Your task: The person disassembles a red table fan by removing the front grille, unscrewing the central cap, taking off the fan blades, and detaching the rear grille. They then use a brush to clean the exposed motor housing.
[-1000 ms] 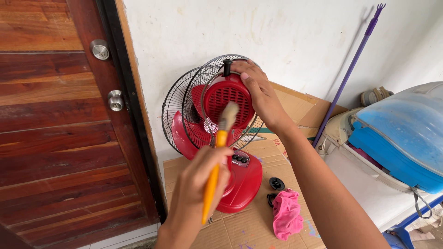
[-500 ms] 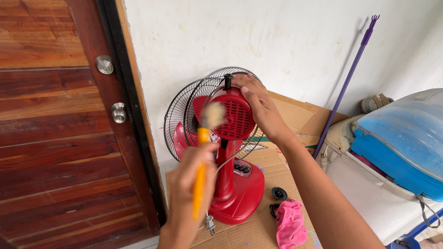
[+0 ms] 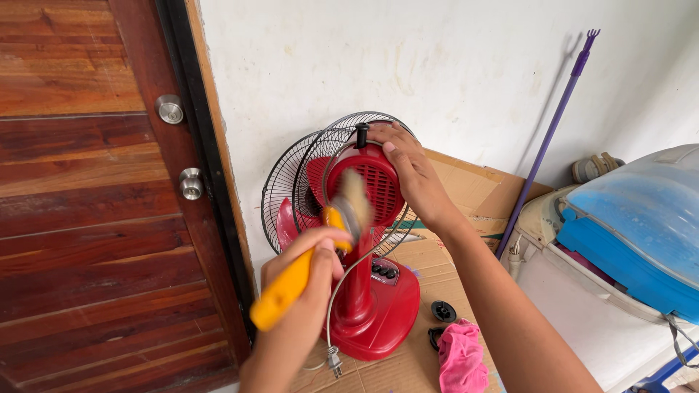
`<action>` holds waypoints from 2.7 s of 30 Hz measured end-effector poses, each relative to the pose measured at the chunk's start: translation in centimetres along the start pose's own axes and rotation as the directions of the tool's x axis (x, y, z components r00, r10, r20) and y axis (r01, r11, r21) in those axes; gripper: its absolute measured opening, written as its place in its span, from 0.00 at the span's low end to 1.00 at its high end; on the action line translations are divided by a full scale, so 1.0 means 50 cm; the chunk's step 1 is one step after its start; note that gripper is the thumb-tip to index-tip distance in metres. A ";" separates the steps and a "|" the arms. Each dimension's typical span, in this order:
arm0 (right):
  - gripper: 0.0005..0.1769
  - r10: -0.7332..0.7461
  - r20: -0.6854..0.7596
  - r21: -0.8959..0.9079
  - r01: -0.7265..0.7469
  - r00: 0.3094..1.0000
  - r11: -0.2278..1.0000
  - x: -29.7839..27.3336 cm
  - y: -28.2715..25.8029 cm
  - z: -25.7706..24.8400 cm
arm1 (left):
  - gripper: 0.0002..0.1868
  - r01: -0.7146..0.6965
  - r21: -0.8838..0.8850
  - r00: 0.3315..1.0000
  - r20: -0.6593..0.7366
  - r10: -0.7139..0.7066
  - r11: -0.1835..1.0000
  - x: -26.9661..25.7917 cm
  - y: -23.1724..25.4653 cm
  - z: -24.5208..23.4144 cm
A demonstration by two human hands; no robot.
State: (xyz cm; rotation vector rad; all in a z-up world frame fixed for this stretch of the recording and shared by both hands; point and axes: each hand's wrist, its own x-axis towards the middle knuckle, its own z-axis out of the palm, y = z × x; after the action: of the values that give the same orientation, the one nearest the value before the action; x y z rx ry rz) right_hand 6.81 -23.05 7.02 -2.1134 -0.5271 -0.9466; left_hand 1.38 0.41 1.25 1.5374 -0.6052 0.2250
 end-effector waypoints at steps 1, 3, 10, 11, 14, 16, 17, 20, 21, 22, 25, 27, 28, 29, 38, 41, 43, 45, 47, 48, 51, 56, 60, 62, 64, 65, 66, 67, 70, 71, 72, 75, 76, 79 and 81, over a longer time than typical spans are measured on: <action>0.25 -0.001 -0.002 -0.003 0.001 1.000 1.000 -0.002 0.000 0.000 | 0.14 0.148 -0.042 0.985 0.099 -0.143 0.988 0.000 -0.001 -0.008; 0.26 -0.008 -0.005 -0.009 0.008 1.000 1.000 -0.003 0.000 0.001 | 0.14 -0.001 -0.040 1.000 -0.015 0.000 0.999 -0.002 -0.005 -0.018; 0.26 0.006 0.011 -0.026 -0.006 1.000 1.000 -0.004 -0.006 0.005 | 0.13 0.100 0.039 0.994 0.048 -0.102 0.994 0.004 -0.028 -0.020; 0.26 0.013 0.006 -0.032 -0.013 1.000 0.999 -0.002 -0.007 0.007 | 0.13 0.013 0.032 1.000 -0.024 -0.012 0.999 0.005 -0.028 -0.021; 0.26 0.040 0.005 0.003 -0.040 0.999 0.999 -0.003 -0.006 0.007 | 0.13 -0.114 0.049 0.987 -0.109 0.119 0.992 0.001 -0.025 -0.021; 0.27 0.042 0.005 0.011 -0.042 0.999 0.999 -0.005 -0.006 0.003 | 0.13 -0.028 0.084 1.000 0.000 0.028 0.996 0.003 -0.016 -0.022; 0.27 0.031 0.004 0.003 -0.031 1.000 1.000 -0.004 -0.007 0.002 | 0.14 -0.051 0.003 0.999 0.017 0.051 0.999 0.005 -0.009 -0.024; 0.27 0.018 0.012 -0.025 -0.018 1.000 1.000 -0.001 -0.011 0.006 | 0.14 -0.128 -0.135 0.991 0.031 0.134 0.983 0.012 0.011 -0.023; 0.27 0.024 0.015 -0.038 -0.023 1.000 0.999 -0.006 -0.011 0.003 | 0.14 -0.159 -0.113 0.986 0.024 0.163 0.981 0.017 0.016 -0.015; 0.28 0.020 0.014 0.003 -0.020 1.000 1.000 -0.007 -0.012 0.002 | 0.14 -0.189 -0.092 0.981 0.019 0.191 0.978 0.022 0.019 -0.011; 0.30 0.013 0.034 0.115 -0.017 0.999 0.993 -0.012 -0.016 -0.005 | 0.12 0.117 0.051 0.960 0.249 -0.126 0.992 0.032 0.022 -0.003; 0.31 0.015 0.079 0.174 -0.028 0.997 0.984 -0.016 -0.022 -0.013 | 0.13 -0.014 0.010 0.993 0.113 0.013 1.000 0.029 0.021 0.003; 0.32 0.014 0.087 0.147 -0.026 0.996 0.989 -0.016 -0.024 -0.015 | 0.14 -0.083 -0.004 0.996 0.043 0.084 0.997 0.028 0.021 0.006; 0.32 0.016 0.096 0.119 -0.028 0.995 0.992 -0.019 -0.025 -0.018 | 0.13 -0.197 -0.010 0.980 0.037 0.197 0.980 0.025 0.021 0.010; 0.30 0.059 0.126 0.053 -0.066 0.990 0.996 -0.025 -0.027 -0.035 | 0.11 -0.294 0.035 0.955 -0.032 0.295 0.955 0.013 0.032 0.000; 0.29 0.035 0.106 0.058 -0.041 0.994 0.998 -0.030 -0.021 -0.026 | 0.11 -0.481 0.057 0.877 0.018 0.481 0.875 0.033 0.028 0.000; 0.29 0.031 0.082 0.083 -0.037 0.996 0.996 -0.032 -0.014 -0.022 | 0.12 -0.336 0.096 0.938 0.131 0.322 0.937 0.052 0.028 -0.003; 0.30 0.058 0.061 0.121 -0.065 0.996 0.990 -0.040 -0.004 -0.019 | 0.15 -0.185 -0.077 0.982 0.032 0.188 0.980 0.067 0.029 -0.013; 0.31 0.014 0.068 0.126 -0.023 0.998 0.992 -0.043 0.005 -0.020 | 0.16 -0.114 -0.270 0.993 0.000 0.118 0.956 0.086 0.039 -0.025; 0.31 -0.010 0.069 0.127 0.001 0.998 0.992 -0.042 0.009 -0.021 | 0.16 -0.120 -0.369 0.991 0.006 0.131 0.922 0.101 0.047 -0.034; 0.30 0.021 0.071 0.142 -0.031 0.997 0.989 -0.045 0.014 -0.021 | 0.15 -0.209 -0.123 0.976 -0.083 0.200 0.970 0.148 0.075 -0.038; 0.27 0.060 0.019 0.113 -0.062 0.998 0.992 -0.031 -0.001 -0.019 | 0.15 -0.281 -0.046 0.954 -0.120 0.274 0.958 0.205 0.118 -0.058; 0.28 0.143 -0.026 -0.075 -0.145 0.989 0.987 -0.017 -0.025 -0.007 | 0.15 -0.281 -0.073 0.958 -0.072 0.276 0.957 0.225 0.123 -0.049; 0.29 0.052 -0.035 -0.175 -0.057 0.998 0.983 -0.008 -0.031 -0.006 | 0.14 -0.373 -0.081 0.922 -0.141 0.359 0.924 0.234 0.122 -0.038; 0.28 0.012 -0.028 -0.248 -0.018 1.000 0.969 -0.002 -0.033 -0.006 | 0.14 -0.389 -0.242 0.919 -0.163 0.358 0.889 0.239 0.116 -0.035; 0.26 0.015 -0.022 -0.269 -0.020 1.000 0.963 0.000 -0.033 -0.004 | 0.14 -0.382 -0.179 0.923 -0.124 0.365 0.907 0.241 0.112 -0.032; 0.24 0.018 -0.016 -0.290 -0.022 1.000 0.957 0.001 -0.032 -0.003 | 0.14 -0.377 -0.114 0.926 -0.085 0.369 0.919 0.243 0.106 -0.030; 0.25 0.017 -0.015 -0.281 -0.020 1.000 0.959 0.000 -0.031 -0.003 | 0.14 -0.371 -0.049 0.928 -0.046 0.369 0.927 0.245 0.100 -0.029; 0.28 -0.001 -0.014 -0.262 -0.003 1.000 0.965 -0.004 -0.029 -0.005 | 0.14 -0.355 -0.045 0.927 -0.151 0.344 0.934 0.251 0.079 -0.037; 0.28 -0.011 -0.014 -0.260 0.007 1.000 0.966 -0.006 -0.029 -0.006 | 0.14 -0.287 -0.131 0.956 -0.102 0.275 0.949 0.257 0.072 -0.043; 0.29 -0.021 -0.014 -0.257 0.016 1.000 0.966 -0.009 -0.029 -0.006 | 0.14 -0.213 -0.213 0.977 -0.046 0.208 0.953 0.262 0.066 -0.050; 0.28 -0.042 -0.008 -0.260 0.038 0.999 0.965 -0.013 -0.034 -0.002 | 0.13 -0.209 -0.246 0.977 -0.098 0.191 0.946 0.275 0.051 -0.064; 0.28 -0.046 -0.010 -0.253 0.042 0.999 0.967 -0.012 -0.036 -0.001 | 0.13 -0.247 -0.221 0.964 -0.152 0.217 0.943 0.280 0.051 -0.068; 0.28 -0.044 -0.014 -0.236 0.040 0.999 0.971 -0.015 -0.037 -0.001 | 0.14 -0.061 -0.583 0.998 -0.052 0.038 0.811 0.294 0.056 -0.084; 0.27 -0.030 -0.012 -0.220 0.026 0.999 0.975 -0.016 -0.036 0.001 | 0.16 -0.055 -0.361 0.998 -0.030 0.047 0.931 0.302 0.062 -0.087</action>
State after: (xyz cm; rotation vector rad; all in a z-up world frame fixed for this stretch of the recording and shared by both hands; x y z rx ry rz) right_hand 5.20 -21.92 7.24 -2.2984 -0.4632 -1.0788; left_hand 13.44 1.27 11.78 1.1622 -0.6318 0.1582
